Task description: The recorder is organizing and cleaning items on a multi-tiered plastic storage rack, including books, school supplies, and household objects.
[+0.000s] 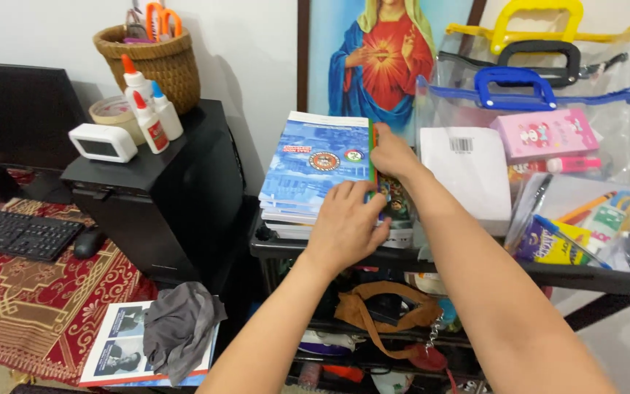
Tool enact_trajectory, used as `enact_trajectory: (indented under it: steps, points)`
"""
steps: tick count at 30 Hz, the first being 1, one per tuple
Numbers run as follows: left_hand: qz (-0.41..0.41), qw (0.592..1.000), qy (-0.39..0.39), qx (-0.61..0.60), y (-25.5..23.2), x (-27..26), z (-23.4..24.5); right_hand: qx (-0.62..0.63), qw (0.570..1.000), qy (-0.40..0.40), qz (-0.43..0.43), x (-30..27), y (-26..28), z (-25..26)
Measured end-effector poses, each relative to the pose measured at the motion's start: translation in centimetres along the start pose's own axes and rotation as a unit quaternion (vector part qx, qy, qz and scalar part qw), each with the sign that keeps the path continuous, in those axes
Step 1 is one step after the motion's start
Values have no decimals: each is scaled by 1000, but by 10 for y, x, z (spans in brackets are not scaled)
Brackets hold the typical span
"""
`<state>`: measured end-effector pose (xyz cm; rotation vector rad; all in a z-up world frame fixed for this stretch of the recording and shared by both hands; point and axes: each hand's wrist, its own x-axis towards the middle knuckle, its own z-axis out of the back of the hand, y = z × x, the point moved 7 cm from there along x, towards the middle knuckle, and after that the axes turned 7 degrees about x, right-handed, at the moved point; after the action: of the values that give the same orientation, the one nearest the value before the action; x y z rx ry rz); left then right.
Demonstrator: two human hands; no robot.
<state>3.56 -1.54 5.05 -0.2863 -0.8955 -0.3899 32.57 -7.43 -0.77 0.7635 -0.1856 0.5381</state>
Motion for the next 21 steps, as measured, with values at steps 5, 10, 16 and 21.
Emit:
enact_trajectory:
  steps: [5,10,16,21]
  points:
    - [1,1000,-4,1,-1,0,0,-60,997,-11,-48,-33,25,21]
    - [-7,1000,-4,-3,-4,0,4,-26,988,-151,-3,-67,43,50]
    - [16,1000,-6,-5,-5,2,1,527,814,-242,28,-113,61,75]
    - [71,995,-22,-66,7,3,1,466,876,-128,-12,-141,102,75]
